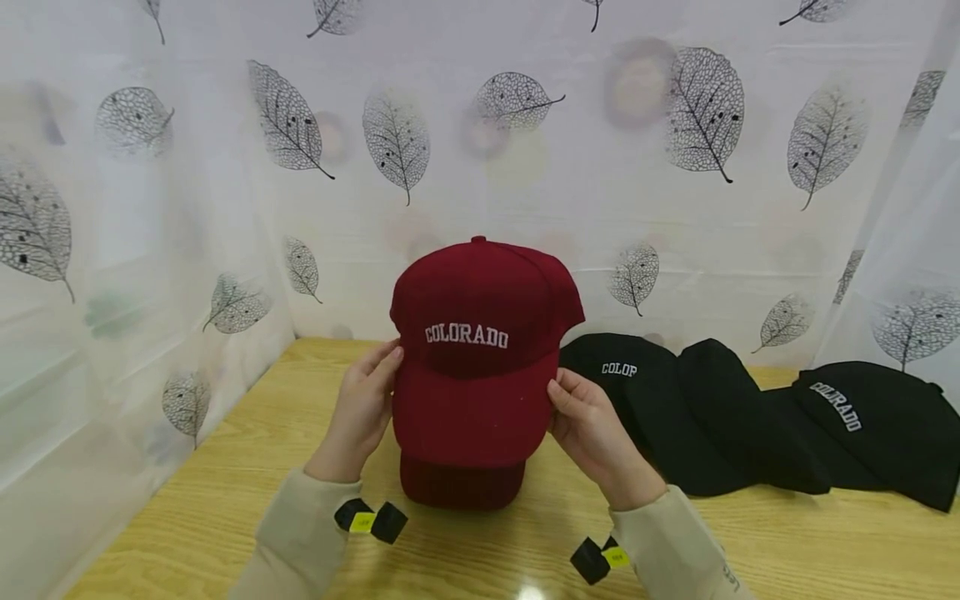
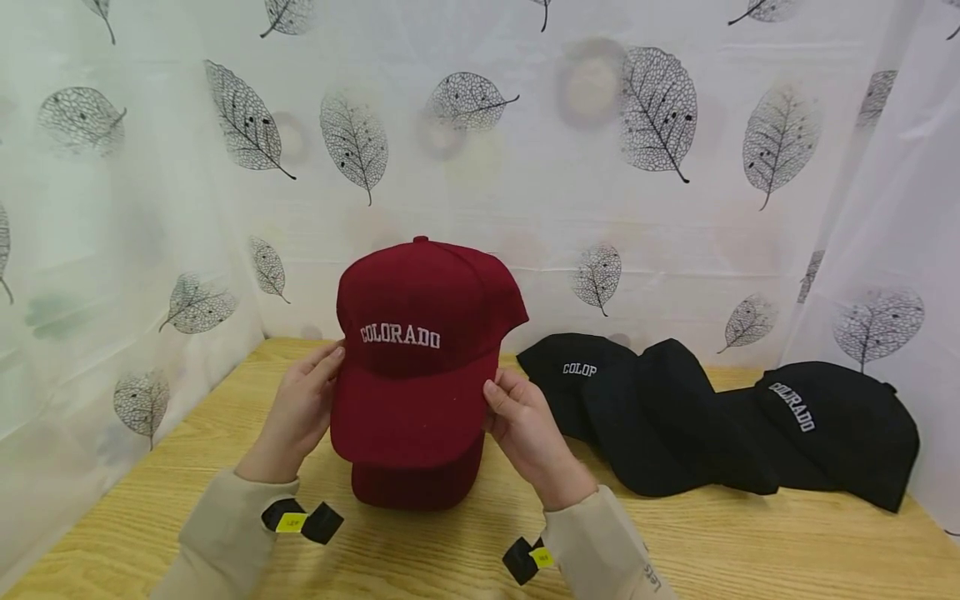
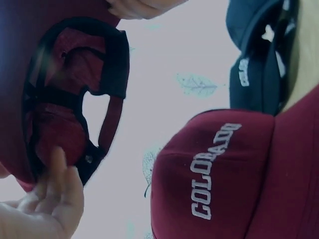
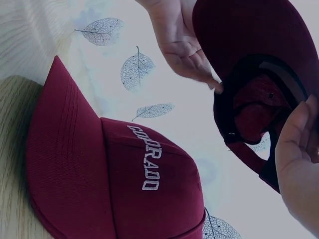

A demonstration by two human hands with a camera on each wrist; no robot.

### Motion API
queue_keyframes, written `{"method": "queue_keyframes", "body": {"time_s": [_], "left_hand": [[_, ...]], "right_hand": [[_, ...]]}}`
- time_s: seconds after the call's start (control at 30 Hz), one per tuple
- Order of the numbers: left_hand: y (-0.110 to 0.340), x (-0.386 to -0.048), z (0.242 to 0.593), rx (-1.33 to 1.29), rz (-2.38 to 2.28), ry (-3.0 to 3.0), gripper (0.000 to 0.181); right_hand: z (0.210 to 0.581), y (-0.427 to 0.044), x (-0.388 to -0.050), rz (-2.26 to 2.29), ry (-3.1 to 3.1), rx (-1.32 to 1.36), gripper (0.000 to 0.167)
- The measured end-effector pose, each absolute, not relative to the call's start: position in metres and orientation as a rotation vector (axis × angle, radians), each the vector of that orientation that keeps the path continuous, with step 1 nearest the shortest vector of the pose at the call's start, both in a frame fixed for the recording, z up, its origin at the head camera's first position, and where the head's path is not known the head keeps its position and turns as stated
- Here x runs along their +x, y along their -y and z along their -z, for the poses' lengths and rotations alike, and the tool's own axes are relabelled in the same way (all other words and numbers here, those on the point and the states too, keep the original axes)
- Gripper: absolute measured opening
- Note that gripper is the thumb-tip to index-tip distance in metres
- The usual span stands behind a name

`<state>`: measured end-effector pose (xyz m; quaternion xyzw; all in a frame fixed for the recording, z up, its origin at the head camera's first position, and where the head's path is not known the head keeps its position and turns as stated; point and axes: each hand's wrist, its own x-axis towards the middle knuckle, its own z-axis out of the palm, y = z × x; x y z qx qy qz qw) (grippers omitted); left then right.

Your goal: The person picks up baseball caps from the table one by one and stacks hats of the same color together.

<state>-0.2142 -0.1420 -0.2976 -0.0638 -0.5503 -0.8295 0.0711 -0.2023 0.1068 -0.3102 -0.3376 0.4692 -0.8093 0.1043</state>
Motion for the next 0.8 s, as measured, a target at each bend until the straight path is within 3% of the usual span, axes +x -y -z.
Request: {"method": "queue_keyframes", "body": {"time_s": [0.3,0.47,0.8], "left_hand": [[0.1500,-0.2118,0.2924,-0.112,2.405,1.800,0.038],[0.1501,-0.2105,0.2890,-0.079,2.409,1.776,0.028],[0.1488,-0.2089,0.2890,-0.066,2.355,1.765,0.016]], "right_hand": [[0.3070,-0.1075,-0.2023,2.392,-1.492,-0.807,0.024],[0.3036,-0.1080,-0.2009,2.416,-1.511,-0.665,0.022],[0.3040,-0.1081,-0.2023,2.395,-1.507,-0.654,0.022]]}}
